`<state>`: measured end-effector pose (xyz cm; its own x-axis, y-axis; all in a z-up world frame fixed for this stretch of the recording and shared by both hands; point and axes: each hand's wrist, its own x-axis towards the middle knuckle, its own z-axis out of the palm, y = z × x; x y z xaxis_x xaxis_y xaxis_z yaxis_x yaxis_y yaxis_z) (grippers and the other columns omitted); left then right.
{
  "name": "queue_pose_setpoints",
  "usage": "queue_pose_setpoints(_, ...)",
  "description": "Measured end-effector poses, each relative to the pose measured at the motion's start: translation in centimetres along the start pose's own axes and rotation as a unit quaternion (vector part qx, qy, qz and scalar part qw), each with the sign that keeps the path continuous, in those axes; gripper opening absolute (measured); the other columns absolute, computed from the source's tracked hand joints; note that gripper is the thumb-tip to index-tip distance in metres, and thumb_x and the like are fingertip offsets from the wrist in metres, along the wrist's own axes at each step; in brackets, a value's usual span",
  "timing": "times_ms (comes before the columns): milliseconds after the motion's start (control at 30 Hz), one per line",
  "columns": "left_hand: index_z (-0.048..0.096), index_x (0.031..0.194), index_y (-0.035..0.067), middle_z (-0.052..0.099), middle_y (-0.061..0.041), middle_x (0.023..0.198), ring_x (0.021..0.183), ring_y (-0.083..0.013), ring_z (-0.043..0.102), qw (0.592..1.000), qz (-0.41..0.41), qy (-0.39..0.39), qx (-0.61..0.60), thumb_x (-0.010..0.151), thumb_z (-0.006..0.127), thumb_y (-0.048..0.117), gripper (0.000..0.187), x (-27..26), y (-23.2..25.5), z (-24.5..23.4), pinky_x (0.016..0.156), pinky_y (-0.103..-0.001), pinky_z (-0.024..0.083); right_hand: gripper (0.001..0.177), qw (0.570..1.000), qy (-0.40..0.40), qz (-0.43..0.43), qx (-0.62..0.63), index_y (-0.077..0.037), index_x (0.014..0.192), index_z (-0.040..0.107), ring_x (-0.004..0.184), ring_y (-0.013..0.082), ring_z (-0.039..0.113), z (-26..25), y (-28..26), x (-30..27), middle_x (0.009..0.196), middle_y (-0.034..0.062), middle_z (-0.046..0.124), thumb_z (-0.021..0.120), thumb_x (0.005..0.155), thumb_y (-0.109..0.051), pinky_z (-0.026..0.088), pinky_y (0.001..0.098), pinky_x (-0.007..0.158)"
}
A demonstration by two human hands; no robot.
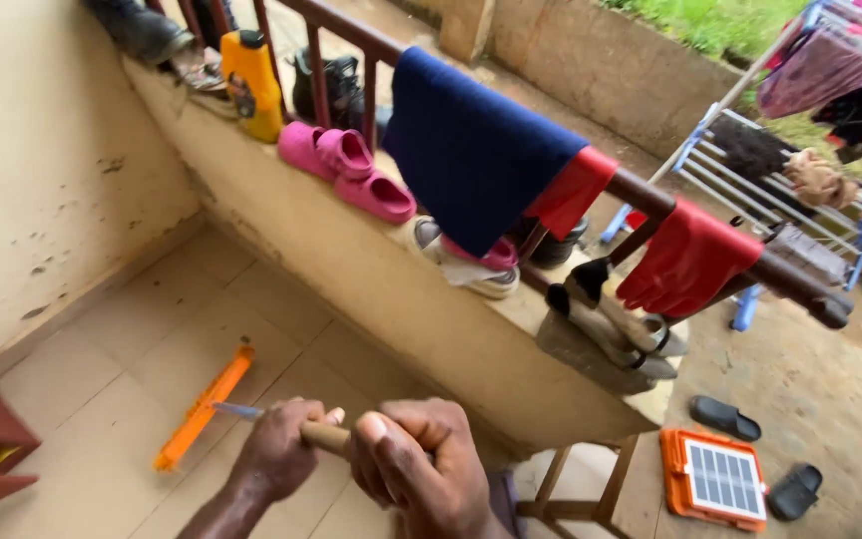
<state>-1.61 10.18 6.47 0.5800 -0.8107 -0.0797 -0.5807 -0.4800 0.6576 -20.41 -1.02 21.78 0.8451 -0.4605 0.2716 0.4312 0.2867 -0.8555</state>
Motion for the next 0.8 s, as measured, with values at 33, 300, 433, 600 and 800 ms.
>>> queue_pose_setpoints(33,0.056,0.061,0.005,0.063,-0.014,0.065,0.069,-0.0325,0.061,1.0,-0.01,-0.003,0.0,0.092,0.065,0.037,0.045,-1.4,-1.2,-0.8,0.067,-0.049,0.047,0.048,1.0,0.0,0.008,0.006,-0.005,0.061,0.045,0.048,0.0123,0.044,1.3,0.7,-0.3,0.054,0.0047,0.048,0.054,0.106,-0.018,0.034,0.0291,0.047)
queue_pose_setpoints(300,0.059,0.071,0.002,0.067,-0.015,0.076,0.075,-0.0342,0.066,0.976,-0.203,0.074,0.026,0.096,0.062,0.03,0.037,-9.2,-12.2,-5.5,0.072,-0.047,0.051,0.053,0.986,-0.062,0.132,0.075,-0.007,0.06,0.043,0.053,0.0122,0.044,9.6,9.7,1.2,0.056,0.0032,0.046,0.053,0.109,-0.023,0.039,0.0297,0.054)
queue_pose_setpoints(433,0.061,0.073,0.004,0.068,-0.017,0.073,0.073,-0.0328,0.065,0.972,-0.203,0.115,-0.017,0.085,0.062,0.017,0.018,-10.4,-19.0,-1.2,0.068,-0.047,0.052,0.054,0.985,-0.048,0.15,0.071,-0.009,0.058,0.041,0.051,0.0123,0.043,10.7,12.5,1.9,0.053,0.0015,0.041,0.057,0.108,-0.023,0.035,0.0295,0.051)
queue_pose_setpoints(600,0.058,0.068,0.005,0.062,-0.018,0.066,0.061,-0.0367,0.058,0.978,-0.122,0.165,-0.043,0.092,0.066,0.027,0.033,-7.1,-12.0,0.9,0.06,-0.048,0.048,0.054,0.99,-0.031,0.121,0.057,-0.011,0.056,0.04,0.046,0.0122,0.035,6.6,9.5,3.1,0.05,0.0015,0.038,0.055,0.106,-0.028,0.027,0.0313,0.046)
queue_pose_setpoints(800,0.052,0.065,0.007,0.06,-0.013,0.06,0.056,-0.0281,0.06,0.981,-0.14,0.091,-0.095,0.094,0.063,0.028,0.037,-3.4,-4.4,-0.2,0.056,-0.046,0.047,0.052,0.995,-0.011,0.068,0.069,-0.014,0.058,0.037,0.045,0.0144,0.03,3.5,4.4,4.4,0.048,0.0014,0.034,0.051,0.105,-0.03,0.032,0.0339,0.051)
